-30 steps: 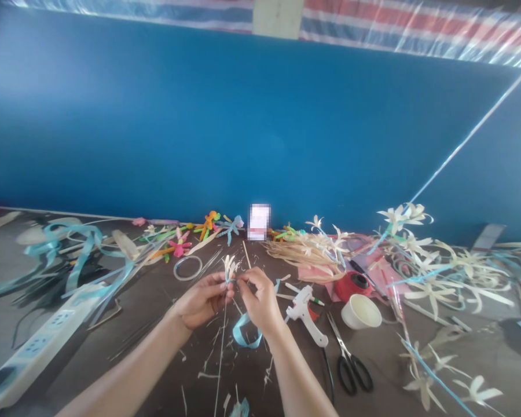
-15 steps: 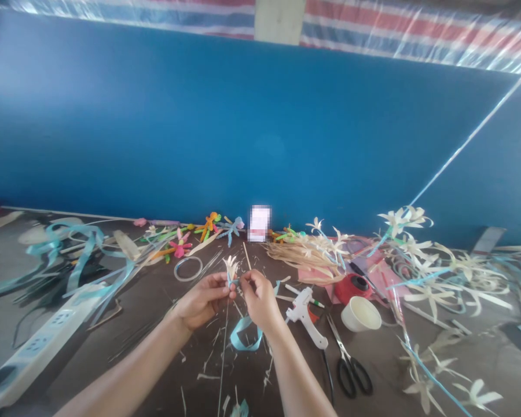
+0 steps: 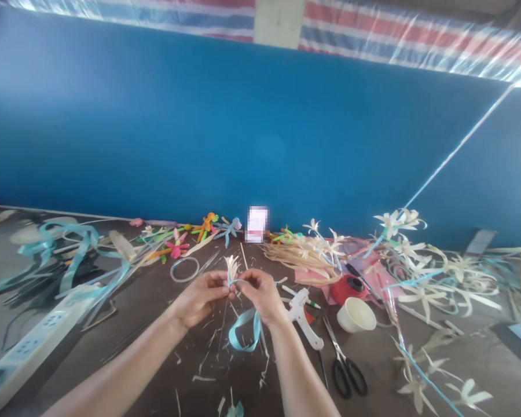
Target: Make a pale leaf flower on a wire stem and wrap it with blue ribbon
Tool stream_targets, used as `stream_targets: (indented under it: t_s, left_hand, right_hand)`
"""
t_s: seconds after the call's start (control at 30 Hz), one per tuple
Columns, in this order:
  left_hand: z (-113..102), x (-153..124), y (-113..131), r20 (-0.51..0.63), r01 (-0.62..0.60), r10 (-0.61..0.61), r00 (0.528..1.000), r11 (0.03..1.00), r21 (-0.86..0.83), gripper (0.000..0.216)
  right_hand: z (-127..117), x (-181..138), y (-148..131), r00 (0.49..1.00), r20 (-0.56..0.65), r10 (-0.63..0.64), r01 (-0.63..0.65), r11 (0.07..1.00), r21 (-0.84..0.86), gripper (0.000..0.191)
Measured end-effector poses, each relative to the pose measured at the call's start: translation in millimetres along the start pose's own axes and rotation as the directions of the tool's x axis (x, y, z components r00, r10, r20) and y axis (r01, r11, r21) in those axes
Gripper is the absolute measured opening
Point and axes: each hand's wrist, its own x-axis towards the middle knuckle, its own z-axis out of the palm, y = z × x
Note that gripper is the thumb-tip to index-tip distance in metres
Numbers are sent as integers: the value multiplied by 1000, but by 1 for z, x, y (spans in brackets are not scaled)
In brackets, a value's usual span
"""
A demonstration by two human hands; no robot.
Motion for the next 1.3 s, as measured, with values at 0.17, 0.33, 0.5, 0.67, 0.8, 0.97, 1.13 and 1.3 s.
stream_targets:
  t_s: [0.17,0.33,0.5,0.67,0.8,0.97,1.13,1.3]
  left_hand:
    - [3,3,-3,-91,-90,101,991,989,117,30]
    - [1,6,-9,-144,-177,233,962,930,322,30]
    - [1,10,-16,-180,-227,335,925,866,446,30]
    - [5,12,-23,-193,-273,424,885,807,524,29]
    - [10,11,-27,-176,-329,493,852,766,552,31]
    - [10,11,-27,-173,-332,503,847,754,566,34]
    - [7,13,-28,-175,-304,465,868,776,553,32]
    - [6,12,-30,-171,-272,432,886,781,563,27]
  right_hand:
    - [2,-3,4,995,-81,-61,59,998,-26,8]
    - [4,-8,5,980,-126,-154,129,974,-184,6]
    - [11,-12,1,966,-159,-205,139,927,-349,4]
    - [19,-14,0,934,-222,-280,164,887,-431,5]
    - [22,-14,0,927,-257,-275,161,907,-389,9]
    - [22,-10,1,941,-255,-221,138,941,-308,14]
    - [19,-7,2,946,-285,-156,76,959,-274,14]
    - [17,-4,2,956,-289,-57,15,989,-147,14]
